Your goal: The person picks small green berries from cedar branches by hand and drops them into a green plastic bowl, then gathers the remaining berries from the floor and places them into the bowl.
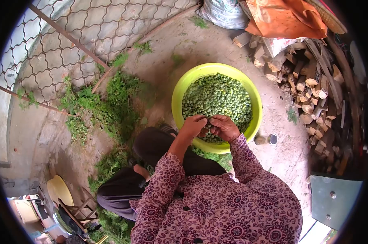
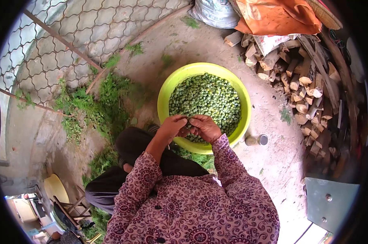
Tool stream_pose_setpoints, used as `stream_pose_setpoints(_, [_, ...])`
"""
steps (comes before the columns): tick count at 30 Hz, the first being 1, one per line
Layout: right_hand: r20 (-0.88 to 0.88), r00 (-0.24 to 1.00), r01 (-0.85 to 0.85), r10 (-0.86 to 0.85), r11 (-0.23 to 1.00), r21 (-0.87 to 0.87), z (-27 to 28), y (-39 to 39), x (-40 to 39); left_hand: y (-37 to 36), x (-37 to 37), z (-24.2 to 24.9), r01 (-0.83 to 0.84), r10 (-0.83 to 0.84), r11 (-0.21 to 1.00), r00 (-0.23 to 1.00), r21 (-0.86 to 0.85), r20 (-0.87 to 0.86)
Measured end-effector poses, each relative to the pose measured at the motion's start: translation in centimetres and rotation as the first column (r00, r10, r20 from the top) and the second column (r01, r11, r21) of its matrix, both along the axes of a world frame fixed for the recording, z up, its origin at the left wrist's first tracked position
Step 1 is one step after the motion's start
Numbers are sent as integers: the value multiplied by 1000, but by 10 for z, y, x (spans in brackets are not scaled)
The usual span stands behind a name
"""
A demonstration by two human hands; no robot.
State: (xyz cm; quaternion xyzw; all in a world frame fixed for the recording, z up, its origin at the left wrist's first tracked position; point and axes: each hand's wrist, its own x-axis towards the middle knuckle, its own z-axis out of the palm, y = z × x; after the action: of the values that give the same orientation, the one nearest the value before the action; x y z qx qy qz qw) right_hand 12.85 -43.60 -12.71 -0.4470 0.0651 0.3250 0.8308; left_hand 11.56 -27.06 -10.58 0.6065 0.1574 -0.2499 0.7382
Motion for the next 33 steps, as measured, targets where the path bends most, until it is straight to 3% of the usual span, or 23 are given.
stream_pose_setpoints(2, [3, 1000, 0, 0, 1000, 20, 3, 2, -1, 2, 0, 5, -5, 0, 996, 999, -93, -50])
stream_pose_setpoints(5, [-27, 999, 41, -40, 998, 43, 6, 4, -2, 3, -4, 8, -24, 22, 998, 999, -57, -36])
stream_pose_setpoints(7, [113, 994, 26, -8, 987, -159, 0, 3, -1, 7, -3, 1, 0, -2, 998, 1000, -70, -20])
stream_pose_setpoints(8, [114, 993, 28, -10, 987, -158, 0, 4, -2, 9, -3, -3, 23, -24, 996, 1000, -85, -6])
stream_pose_setpoints(10, [423, 898, 132, 121, 843, -522, 1, 7, -4, 8, -5, -3, 53, -53, 997, 999, -56, -3])
stream_pose_setpoints(14, [563, 826, 327, 14, 802, -500, -8, 6, -4, 8, -6, 4, 119, -120, 992, 993, -46, -21])
stream_pose_setpoints(16, [342, 934, 258, -100, 851, -457, -8, -2, 5, 8, -5, 0, 96, -96, 994, 995, -55, 5])
stream_pose_setpoints(17, [211, 966, 218, -150, 910, -352, -6, -3, 5, 8, -5, -2, 67, -66, 995, 998, -69, 21])
stream_pose_setpoints(18, [209, 966, 221, -154, 909, -352, -6, -1, 3, 5, -6, -4, 70, -69, 995, 997, -69, 20])
stream_pose_setpoints(20, [121, 980, 162, -157, 986, -37, -4, 7, -2, -4, -6, 12, -70, 69, 997, 997, -45, -21])
stream_pose_setpoints(24, [148, 977, 157, -153, 988, -14, -10, 20, -9, 2, -4, 11, 18, -19, 993, 1000, -119, -8])
stream_pose_setpoints(26, [200, 968, 167, -151, 983, -69, -1, 22, -11, 2, -2, 11, 6, -6, 1000, 1000, 13, -24])
stream_pose_setpoints(29, [215, 972, 154, -97, 951, -267, 4, 19, -13, 3, -1, 8, 12, -14, 999, 999, -49, -45])
stream_pose_setpoints(33, [253, 951, 223, -178, 961, -162, 4, 20, -15, 1, 0, 4, -11, 8, 999, 998, -35, -65])
